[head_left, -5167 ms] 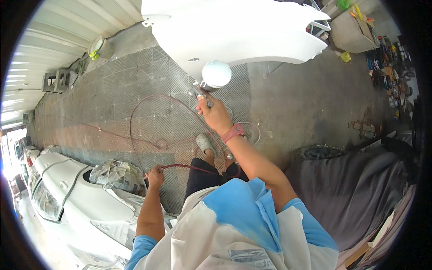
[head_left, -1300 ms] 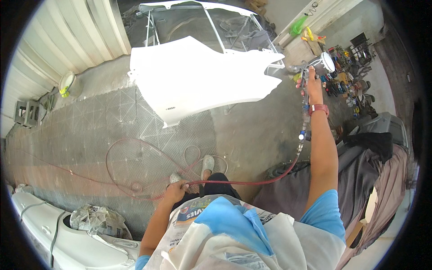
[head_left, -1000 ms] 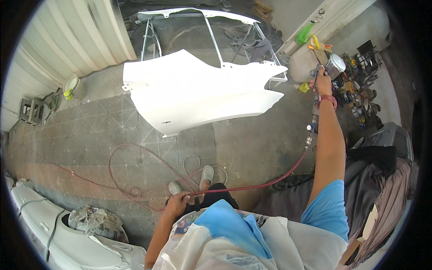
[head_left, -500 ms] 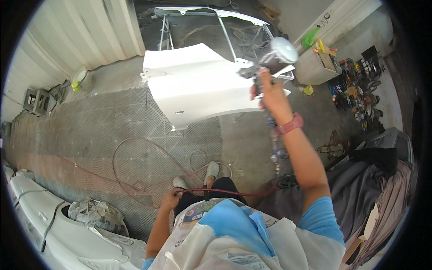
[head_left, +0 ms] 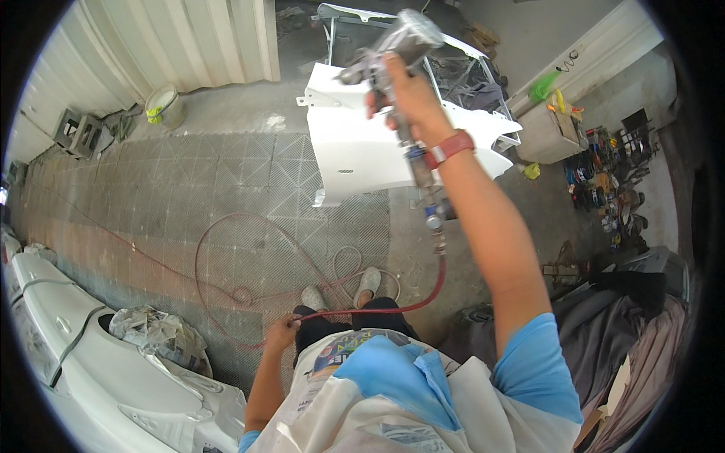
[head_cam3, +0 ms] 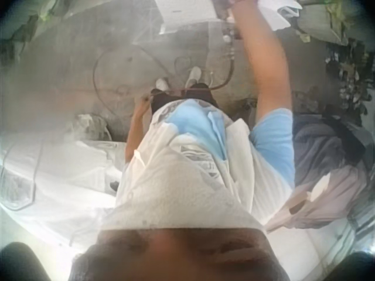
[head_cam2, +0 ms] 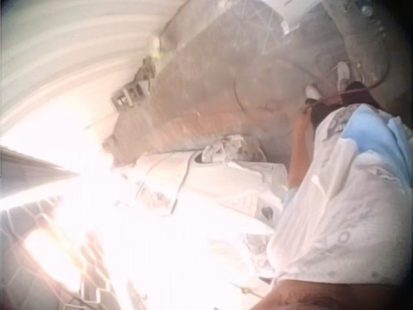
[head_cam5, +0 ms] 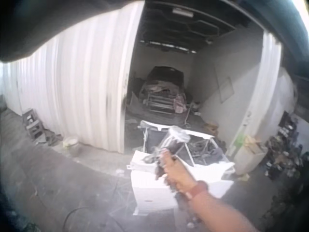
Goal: The person uses a spray gun to apply white paint to a car bumper mounted on a stand, then moves to spray paint the side of a white car. The person walks around the parts to cover different angles and surfaces.
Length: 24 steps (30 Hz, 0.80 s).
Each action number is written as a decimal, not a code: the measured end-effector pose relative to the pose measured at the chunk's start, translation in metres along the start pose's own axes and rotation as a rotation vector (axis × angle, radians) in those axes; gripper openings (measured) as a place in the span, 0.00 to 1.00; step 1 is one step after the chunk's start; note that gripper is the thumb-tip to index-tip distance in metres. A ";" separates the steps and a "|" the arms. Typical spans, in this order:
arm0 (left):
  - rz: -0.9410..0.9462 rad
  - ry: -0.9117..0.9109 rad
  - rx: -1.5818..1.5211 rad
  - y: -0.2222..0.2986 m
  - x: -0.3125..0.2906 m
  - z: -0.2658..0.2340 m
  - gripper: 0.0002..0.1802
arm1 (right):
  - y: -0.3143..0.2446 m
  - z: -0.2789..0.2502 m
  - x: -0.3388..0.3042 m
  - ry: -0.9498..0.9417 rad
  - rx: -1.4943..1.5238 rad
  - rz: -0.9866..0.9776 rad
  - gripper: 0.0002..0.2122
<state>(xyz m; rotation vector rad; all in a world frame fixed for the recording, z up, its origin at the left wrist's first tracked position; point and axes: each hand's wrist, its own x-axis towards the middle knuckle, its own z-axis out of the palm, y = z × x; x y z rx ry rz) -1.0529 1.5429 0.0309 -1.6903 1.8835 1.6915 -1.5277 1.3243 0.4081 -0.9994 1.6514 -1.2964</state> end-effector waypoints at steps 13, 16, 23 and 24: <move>0.252 -0.134 0.024 0.079 0.021 0.026 0.20 | -0.040 -0.182 0.011 0.595 -0.605 0.141 0.33; 0.247 -0.139 0.000 0.079 0.020 0.024 0.19 | -0.049 -0.163 0.029 0.509 -0.599 0.099 0.34; 0.187 -0.124 -0.120 0.059 0.019 0.018 0.17 | -0.080 -0.030 0.062 0.062 -0.448 0.031 0.31; 0.188 -0.107 -0.119 0.058 0.017 0.018 0.17 | -0.085 -0.008 0.064 0.015 -0.431 0.017 0.30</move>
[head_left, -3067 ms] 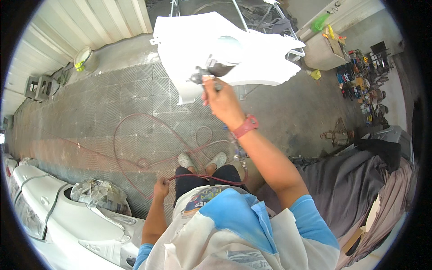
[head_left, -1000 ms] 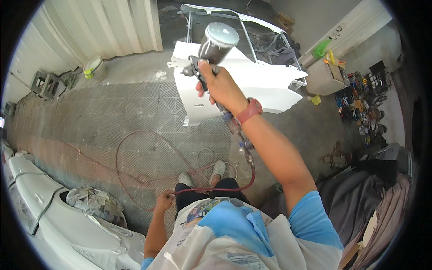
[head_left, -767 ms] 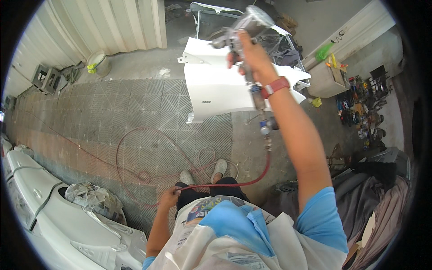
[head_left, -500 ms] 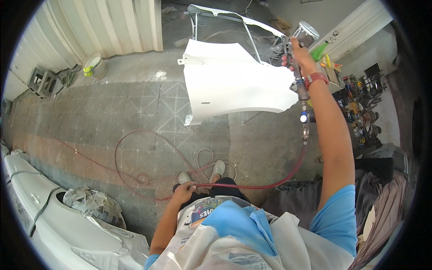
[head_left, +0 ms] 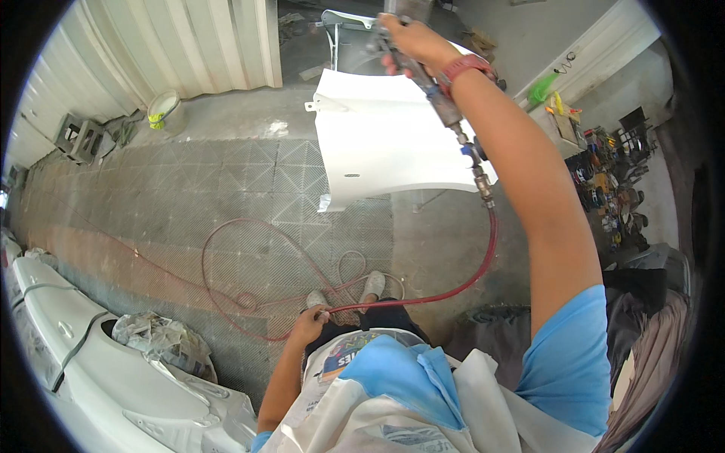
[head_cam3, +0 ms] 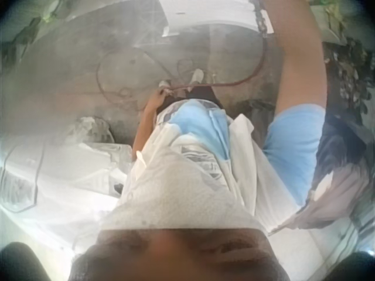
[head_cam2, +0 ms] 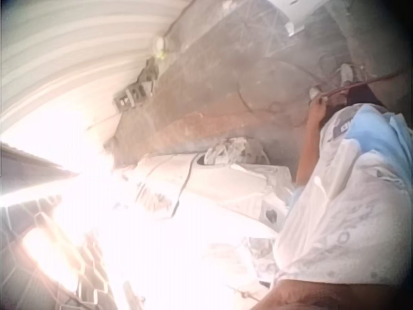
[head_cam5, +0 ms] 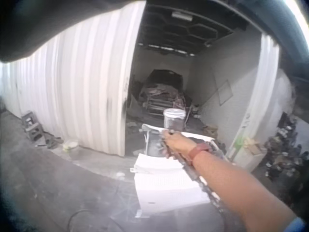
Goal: The person uses a spray gun to apply white paint to a car bumper mounted on a stand, then moves to spray paint the side of a white car. The person walks around the parts to cover different angles and surfaces.
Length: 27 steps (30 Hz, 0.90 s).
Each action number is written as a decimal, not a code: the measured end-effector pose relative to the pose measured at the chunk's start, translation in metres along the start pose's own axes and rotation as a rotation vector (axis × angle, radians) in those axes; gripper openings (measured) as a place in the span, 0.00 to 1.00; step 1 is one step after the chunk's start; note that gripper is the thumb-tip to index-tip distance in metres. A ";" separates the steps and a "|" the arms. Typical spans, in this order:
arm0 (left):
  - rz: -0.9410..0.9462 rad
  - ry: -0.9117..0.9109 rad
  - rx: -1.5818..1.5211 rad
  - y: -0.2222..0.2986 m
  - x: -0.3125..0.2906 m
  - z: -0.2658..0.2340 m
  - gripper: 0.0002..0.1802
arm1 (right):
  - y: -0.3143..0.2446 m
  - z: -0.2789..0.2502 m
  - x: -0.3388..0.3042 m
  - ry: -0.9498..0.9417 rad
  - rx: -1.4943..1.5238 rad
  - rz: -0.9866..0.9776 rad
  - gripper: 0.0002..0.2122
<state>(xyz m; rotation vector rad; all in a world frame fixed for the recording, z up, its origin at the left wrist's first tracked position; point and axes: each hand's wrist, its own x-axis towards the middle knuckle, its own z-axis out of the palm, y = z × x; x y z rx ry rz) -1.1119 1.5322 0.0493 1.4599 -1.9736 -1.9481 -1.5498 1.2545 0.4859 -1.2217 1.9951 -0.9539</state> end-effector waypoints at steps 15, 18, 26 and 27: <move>-0.045 0.046 0.056 0.017 -0.002 0.012 0.17 | 0.017 -0.051 0.038 0.007 0.297 -0.001 0.26; -0.002 -0.001 0.042 0.030 0.008 0.019 0.17 | 0.070 -0.107 0.013 0.065 0.075 0.120 0.30; 0.034 -0.166 0.226 0.119 0.038 0.054 0.17 | 0.196 -0.235 -0.046 0.309 -0.009 0.418 0.32; 0.049 -0.169 0.233 0.131 0.039 0.060 0.17 | 0.209 -0.252 -0.050 0.338 -0.019 0.426 0.32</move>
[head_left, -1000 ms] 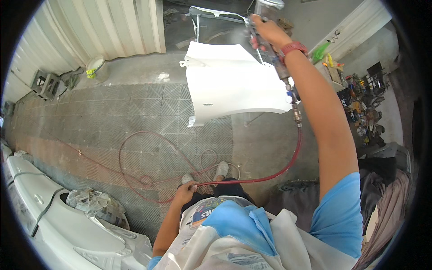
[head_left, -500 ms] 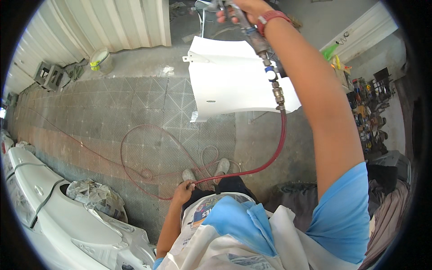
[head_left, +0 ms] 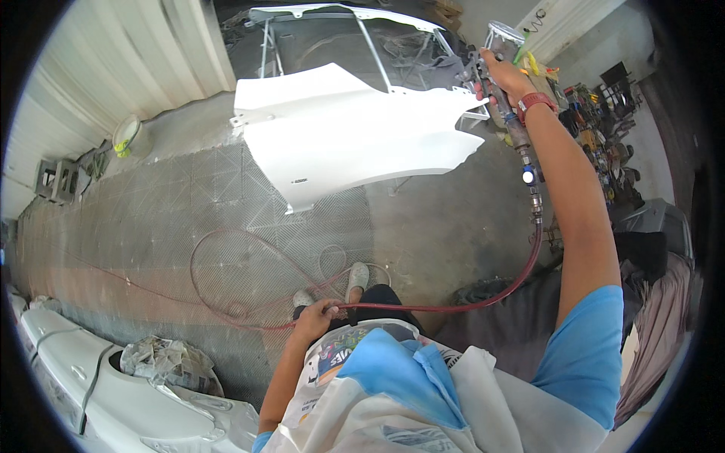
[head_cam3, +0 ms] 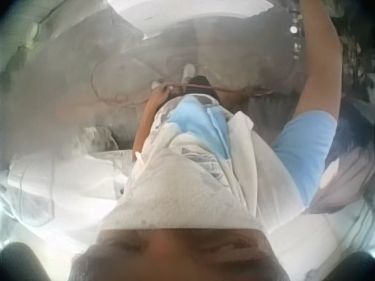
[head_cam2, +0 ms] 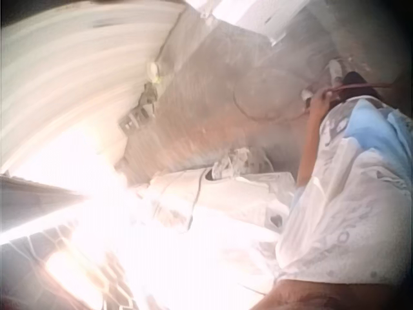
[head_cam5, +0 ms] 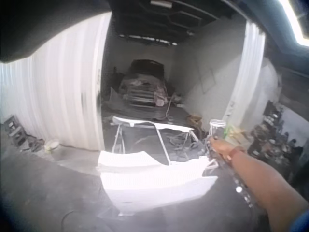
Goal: The person uses a spray gun to apply white paint to a car bumper mounted on a stand, then moves to spray paint the side of a white car. The person walks around the parts to cover different angles and surfaces.
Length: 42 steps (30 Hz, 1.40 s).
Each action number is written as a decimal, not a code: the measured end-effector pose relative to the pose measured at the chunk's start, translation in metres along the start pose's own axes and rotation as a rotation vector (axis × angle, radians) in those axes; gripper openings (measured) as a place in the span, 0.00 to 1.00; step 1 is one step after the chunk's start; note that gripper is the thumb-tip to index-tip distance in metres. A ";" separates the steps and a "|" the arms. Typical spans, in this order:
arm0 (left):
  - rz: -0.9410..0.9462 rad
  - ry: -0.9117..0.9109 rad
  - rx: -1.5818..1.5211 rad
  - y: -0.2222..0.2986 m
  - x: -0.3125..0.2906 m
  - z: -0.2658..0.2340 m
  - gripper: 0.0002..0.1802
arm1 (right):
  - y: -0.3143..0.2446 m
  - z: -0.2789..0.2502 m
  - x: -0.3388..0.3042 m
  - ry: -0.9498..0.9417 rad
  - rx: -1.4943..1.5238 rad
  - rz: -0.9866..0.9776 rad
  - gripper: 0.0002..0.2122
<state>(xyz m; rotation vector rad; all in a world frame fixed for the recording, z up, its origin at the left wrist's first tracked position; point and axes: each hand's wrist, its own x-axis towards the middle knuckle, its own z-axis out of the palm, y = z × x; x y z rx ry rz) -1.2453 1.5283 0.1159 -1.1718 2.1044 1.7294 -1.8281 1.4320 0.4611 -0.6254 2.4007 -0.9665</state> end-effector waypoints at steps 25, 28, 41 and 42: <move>-0.175 0.201 0.221 0.090 0.041 0.050 0.15 | 0.245 -0.070 0.005 0.097 0.325 -0.069 0.31; -0.139 0.291 0.231 0.083 0.035 0.034 0.15 | 0.230 -0.052 -0.028 -0.032 0.461 -0.083 0.31; 0.096 0.335 0.269 0.225 -0.038 -0.070 0.11 | 0.117 -0.089 0.172 0.390 0.101 -0.250 0.36; 0.141 0.298 0.270 0.238 -0.034 -0.075 0.11 | 0.105 -0.087 0.192 0.424 0.035 -0.272 0.37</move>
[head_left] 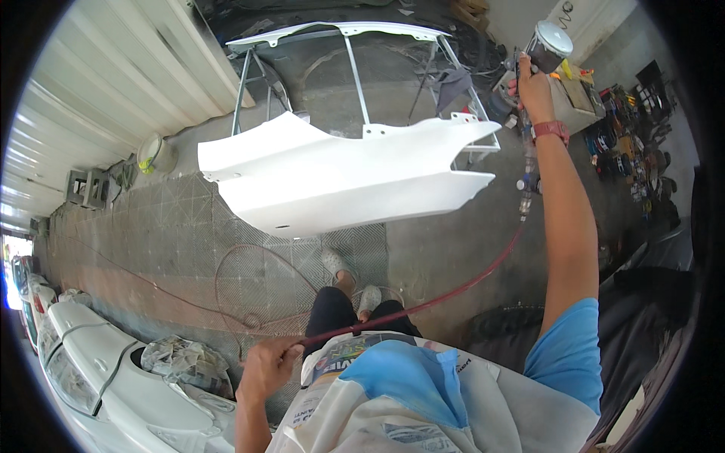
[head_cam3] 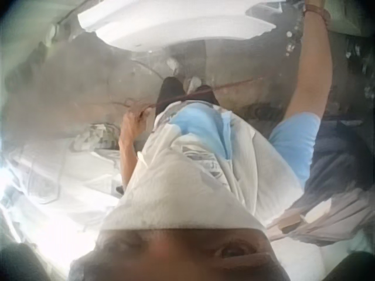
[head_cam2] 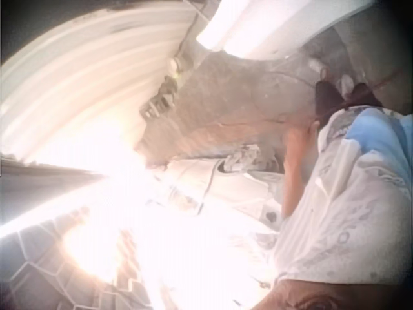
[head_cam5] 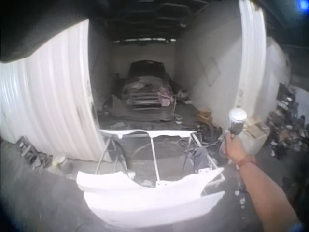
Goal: The person uses a spray gun to apply white paint to a car bumper mounted on a stand, then moves to spray paint the side of a white car. The person walks around the parts to cover different angles and surfaces.
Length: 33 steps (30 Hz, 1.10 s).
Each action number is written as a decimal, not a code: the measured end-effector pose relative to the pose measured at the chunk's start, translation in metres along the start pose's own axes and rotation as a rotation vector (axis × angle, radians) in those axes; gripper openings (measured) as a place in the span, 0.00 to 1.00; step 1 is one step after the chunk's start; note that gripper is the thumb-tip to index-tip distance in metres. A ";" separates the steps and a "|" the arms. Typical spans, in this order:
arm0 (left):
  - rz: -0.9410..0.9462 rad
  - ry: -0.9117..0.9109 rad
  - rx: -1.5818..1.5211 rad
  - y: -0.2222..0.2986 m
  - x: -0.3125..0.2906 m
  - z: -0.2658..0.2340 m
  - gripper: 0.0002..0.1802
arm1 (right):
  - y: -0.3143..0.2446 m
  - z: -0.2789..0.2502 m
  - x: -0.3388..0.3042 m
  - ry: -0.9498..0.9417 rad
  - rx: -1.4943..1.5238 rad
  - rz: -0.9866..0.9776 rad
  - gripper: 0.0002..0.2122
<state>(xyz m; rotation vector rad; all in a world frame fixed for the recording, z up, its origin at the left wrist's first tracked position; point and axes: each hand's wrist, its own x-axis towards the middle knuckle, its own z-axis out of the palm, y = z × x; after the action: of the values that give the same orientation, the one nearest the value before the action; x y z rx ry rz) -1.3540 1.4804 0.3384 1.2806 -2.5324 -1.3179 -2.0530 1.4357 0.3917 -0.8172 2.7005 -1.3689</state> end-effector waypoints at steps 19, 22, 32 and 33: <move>0.185 -0.251 -0.411 0.016 0.116 -0.131 0.18 | -0.170 0.293 0.063 -0.381 -0.192 -0.647 0.32; 0.140 -0.264 -0.448 0.017 0.124 -0.137 0.19 | -0.205 0.311 0.046 -0.590 -0.192 -0.612 0.32; 0.145 -0.166 -0.494 0.042 0.145 -0.123 0.18 | -0.229 0.325 0.040 -0.777 0.030 -0.574 0.31; 0.128 -0.180 -0.497 0.046 0.146 -0.123 0.18 | -0.226 0.325 0.051 -0.717 -0.009 -0.620 0.30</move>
<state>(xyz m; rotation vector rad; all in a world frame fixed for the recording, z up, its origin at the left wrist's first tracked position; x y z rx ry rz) -1.4376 1.3140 0.4004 0.9198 -2.1248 -1.9367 -1.9210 1.0601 0.3720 -1.8185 1.9602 -0.8410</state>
